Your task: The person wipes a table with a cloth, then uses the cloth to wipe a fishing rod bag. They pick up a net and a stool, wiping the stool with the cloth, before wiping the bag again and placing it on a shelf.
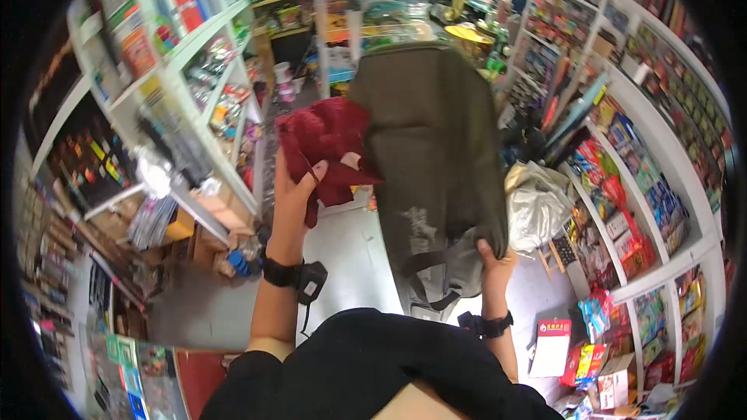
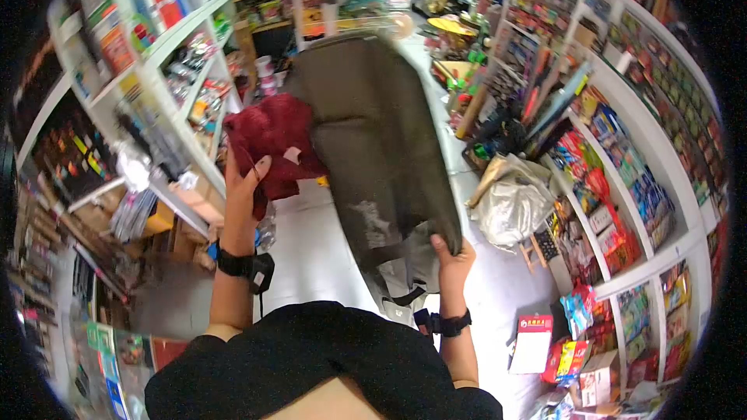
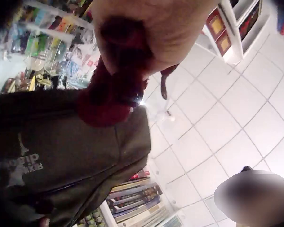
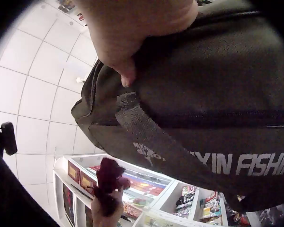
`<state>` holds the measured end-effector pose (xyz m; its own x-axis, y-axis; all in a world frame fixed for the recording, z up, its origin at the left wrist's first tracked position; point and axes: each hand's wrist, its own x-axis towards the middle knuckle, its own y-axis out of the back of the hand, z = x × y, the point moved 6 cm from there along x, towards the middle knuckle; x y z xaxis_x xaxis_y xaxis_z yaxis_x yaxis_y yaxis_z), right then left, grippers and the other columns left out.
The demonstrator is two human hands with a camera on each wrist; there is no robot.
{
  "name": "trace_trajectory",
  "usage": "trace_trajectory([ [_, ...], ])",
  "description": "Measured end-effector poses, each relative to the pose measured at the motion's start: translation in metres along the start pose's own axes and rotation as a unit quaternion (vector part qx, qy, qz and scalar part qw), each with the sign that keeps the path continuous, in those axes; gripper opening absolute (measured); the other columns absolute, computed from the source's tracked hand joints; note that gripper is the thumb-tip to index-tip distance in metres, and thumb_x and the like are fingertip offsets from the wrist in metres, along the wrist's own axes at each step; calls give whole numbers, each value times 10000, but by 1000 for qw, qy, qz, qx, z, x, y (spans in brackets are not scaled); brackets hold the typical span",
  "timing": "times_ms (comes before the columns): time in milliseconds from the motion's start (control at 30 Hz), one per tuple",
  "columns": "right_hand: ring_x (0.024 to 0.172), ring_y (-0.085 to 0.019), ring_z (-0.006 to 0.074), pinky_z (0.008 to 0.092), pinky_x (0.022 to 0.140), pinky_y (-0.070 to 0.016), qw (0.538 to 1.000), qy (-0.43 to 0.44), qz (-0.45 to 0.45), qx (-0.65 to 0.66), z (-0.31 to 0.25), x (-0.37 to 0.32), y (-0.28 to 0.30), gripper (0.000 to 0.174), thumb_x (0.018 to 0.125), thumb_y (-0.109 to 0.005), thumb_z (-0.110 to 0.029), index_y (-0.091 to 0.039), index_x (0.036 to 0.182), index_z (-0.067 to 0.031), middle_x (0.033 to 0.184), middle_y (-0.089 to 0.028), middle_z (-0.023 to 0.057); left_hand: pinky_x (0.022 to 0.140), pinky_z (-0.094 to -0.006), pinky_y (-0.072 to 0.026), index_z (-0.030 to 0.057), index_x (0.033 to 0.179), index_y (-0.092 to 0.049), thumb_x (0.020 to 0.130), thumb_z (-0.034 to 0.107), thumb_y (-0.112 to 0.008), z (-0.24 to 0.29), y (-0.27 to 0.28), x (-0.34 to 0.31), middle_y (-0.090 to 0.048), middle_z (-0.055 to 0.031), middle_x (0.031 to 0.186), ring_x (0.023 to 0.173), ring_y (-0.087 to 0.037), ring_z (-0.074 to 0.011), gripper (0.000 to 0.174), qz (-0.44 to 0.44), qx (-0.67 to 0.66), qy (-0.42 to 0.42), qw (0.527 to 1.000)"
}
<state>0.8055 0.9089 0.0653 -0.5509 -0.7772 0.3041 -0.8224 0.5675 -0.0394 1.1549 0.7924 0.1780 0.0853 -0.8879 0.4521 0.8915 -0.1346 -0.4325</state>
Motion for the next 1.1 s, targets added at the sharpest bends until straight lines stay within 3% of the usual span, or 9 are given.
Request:
trace_trajectory([
  [67,752,-554,80,231,699,-445,1000,5,-21,21,11,36,9,216,777,-732,-94,-665,949,20,835,-650,0,869,-339,-483,47,1318,-367,815,23,-591,-47,-50,41,-538,-108,1166,1032,-561,-217,551,-48,11,17,999],
  [167,678,-501,54,207,611,-405,1000,-9,-13,-4,44,111,26,166,778,-727,-85,-673,905,8,751,-608,-30,755,-354,-530,41,1221,-443,773,46,-615,-159,-67,93,-600,-98,1008,839,-631,-241,480,-102,-79,264,956],
  [300,656,-466,40,207,581,-379,1000,-21,-9,17,98,229,21,130,781,-723,-96,-664,842,2,712,-576,-50,708,-318,-516,34,1106,-509,782,49,-564,-269,-97,173,-616,-47,883,754,-614,-189,329,-149,-46,234,960],
  [500,799,-554,71,239,729,-452,997,-33,-64,-32,158,443,-13,243,797,-696,-99,-652,1008,14,901,-660,4,714,-313,-507,55,1124,-511,851,85,-580,-396,-164,320,-588,-38,953,841,-596,-164,283,-57,-75,165,982],
  [633,715,-533,84,261,672,-444,992,-12,-65,-108,193,580,-16,263,781,-731,-195,-664,963,-16,804,-669,49,731,-297,-486,70,1083,-530,923,166,-534,-429,-249,395,-577,-11,926,836,-581,-148,186,1,-110,198,974],
  [800,864,-617,265,350,746,-464,968,-5,-12,-250,224,714,-5,441,739,-748,-285,-588,1060,-28,902,-644,131,811,-313,-467,90,1102,-531,942,226,-508,-527,-328,489,-553,-5,991,935,-552,-147,210,-84,0,95,992],
  [900,1059,-532,321,378,895,-421,963,99,-15,-251,242,798,-2,605,711,-758,-315,-489,1173,-30,1130,-554,167,737,-279,-475,65,1126,-524,920,180,-512,-630,-339,556,-549,-16,998,926,-554,-132,236,-16,-91,171,981],
  [1033,1050,-533,310,373,927,-409,962,164,8,-218,278,925,15,645,706,-760,-348,-477,1175,-7,1111,-539,162,736,-278,-473,58,1113,-532,914,158,-513,-672,-432,636,-549,-22,1034,941,-548,-136,224,-44,48,98,993],
  [1100,1037,-542,289,371,907,-422,971,163,-12,-172,293,995,17,637,709,-761,-329,-474,1172,2,1096,-538,162,907,-353,-439,62,1201,-506,920,179,-510,-714,-453,702,-555,-82,1175,1062,-538,-215,304,14,-25,91,995],
])
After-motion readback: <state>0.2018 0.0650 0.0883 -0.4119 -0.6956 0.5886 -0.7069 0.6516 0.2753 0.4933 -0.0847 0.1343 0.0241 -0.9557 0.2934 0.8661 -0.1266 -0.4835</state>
